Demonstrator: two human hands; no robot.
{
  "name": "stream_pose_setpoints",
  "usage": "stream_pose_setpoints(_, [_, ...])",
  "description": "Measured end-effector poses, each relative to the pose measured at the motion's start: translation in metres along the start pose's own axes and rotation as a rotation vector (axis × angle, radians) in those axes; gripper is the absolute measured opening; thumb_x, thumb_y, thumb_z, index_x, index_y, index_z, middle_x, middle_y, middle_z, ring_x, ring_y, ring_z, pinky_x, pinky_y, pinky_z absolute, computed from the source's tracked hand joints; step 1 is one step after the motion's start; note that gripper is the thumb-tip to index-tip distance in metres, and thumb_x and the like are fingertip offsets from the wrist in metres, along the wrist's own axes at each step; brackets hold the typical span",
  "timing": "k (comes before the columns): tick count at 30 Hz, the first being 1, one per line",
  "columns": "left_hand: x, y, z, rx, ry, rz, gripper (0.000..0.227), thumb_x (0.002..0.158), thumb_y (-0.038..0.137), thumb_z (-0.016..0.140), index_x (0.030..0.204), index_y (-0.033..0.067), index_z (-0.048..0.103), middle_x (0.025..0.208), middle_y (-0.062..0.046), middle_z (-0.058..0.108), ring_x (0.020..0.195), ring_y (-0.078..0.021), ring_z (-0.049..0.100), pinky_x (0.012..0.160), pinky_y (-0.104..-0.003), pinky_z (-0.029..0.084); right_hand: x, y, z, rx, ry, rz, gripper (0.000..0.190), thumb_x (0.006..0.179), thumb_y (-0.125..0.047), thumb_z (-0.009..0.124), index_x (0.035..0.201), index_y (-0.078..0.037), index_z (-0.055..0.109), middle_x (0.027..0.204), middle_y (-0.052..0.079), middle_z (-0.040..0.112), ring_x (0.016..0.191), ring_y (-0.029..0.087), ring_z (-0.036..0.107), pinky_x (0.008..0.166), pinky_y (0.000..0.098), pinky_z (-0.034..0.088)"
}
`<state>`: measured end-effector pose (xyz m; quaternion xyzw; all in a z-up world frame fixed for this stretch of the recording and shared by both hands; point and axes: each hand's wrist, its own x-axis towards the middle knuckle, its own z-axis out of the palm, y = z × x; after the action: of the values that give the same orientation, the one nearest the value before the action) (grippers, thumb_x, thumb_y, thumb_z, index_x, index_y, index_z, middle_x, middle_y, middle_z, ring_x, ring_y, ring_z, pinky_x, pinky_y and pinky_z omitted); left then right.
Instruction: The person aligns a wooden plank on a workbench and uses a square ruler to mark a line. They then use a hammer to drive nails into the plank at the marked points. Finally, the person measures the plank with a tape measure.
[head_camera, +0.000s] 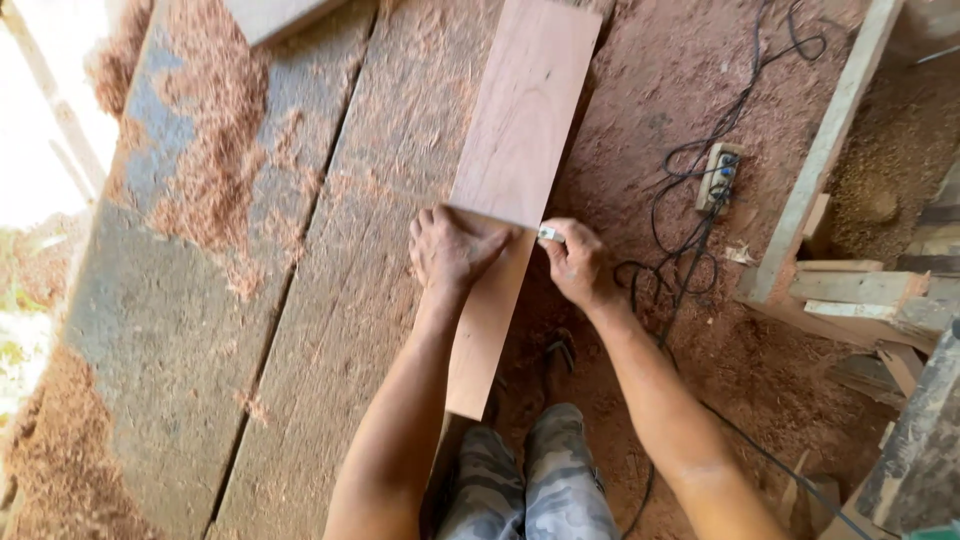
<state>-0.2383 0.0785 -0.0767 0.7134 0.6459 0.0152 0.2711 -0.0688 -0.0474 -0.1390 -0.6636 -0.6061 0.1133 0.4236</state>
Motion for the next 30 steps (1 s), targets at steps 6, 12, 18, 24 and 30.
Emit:
stream_pose_setpoints(6, [-0.004,-0.001,0.003,0.001,0.029,0.043,0.106,0.056,0.078,0.084,0.123,-0.0002,0.059,0.126,-0.017,0.056,0.127,-0.0345,0.049,0.103,-0.049,0.046,0.021,0.037,0.005,-0.041,0.055,0.018,0.019,0.103,-0.015,0.066,0.111,0.001,0.061,0.101,0.017,0.072,0.092,0.032,0.074,0.077,0.0398,0.062])
stream_pose_setpoints(12, [-0.001,-0.001,0.006,0.002,0.124,0.091,0.106,0.052,0.075,0.086,0.121,-0.0014,0.060,0.120,-0.016,0.059,0.122,-0.0353,0.052,0.097,-0.049,0.048,0.072,0.101,0.008,-0.093,0.086,0.046,0.014,0.106,-0.012,0.065,0.110,0.000,0.060,0.099,0.015,0.073,0.088,0.028,0.075,0.074,0.0345,0.063])
stream_pose_setpoints(18, [0.001,0.001,0.007,0.040,0.114,0.045,0.111,0.049,0.076,0.086,0.124,-0.0009,0.060,0.120,-0.016,0.059,0.120,-0.0341,0.054,0.097,-0.047,0.048,0.141,0.125,-0.013,-0.081,0.199,0.025,0.013,0.104,-0.013,0.065,0.113,-0.003,0.062,0.098,0.013,0.075,0.089,0.027,0.075,0.076,0.0381,0.062])
stream_pose_setpoints(24, [0.002,0.000,0.006,0.048,0.069,0.029,0.108,0.050,0.078,0.084,0.121,-0.0001,0.061,0.119,-0.015,0.060,0.119,-0.0326,0.055,0.100,-0.045,0.049,0.173,0.122,-0.034,-0.025,0.188,0.087,0.017,0.102,-0.011,0.069,0.116,-0.003,0.061,0.101,0.016,0.074,0.091,0.033,0.074,0.077,0.0413,0.059])
stream_pose_setpoints(30, [0.004,0.006,0.008,0.034,0.154,0.059,0.090,0.062,0.072,0.079,0.113,-0.0005,0.064,0.109,-0.016,0.061,0.111,-0.0346,0.056,0.092,-0.047,0.046,0.192,0.054,-0.080,-0.065,0.200,0.119,0.015,0.102,-0.010,0.067,0.116,-0.004,0.066,0.102,0.017,0.075,0.092,0.033,0.075,0.077,0.0411,0.059])
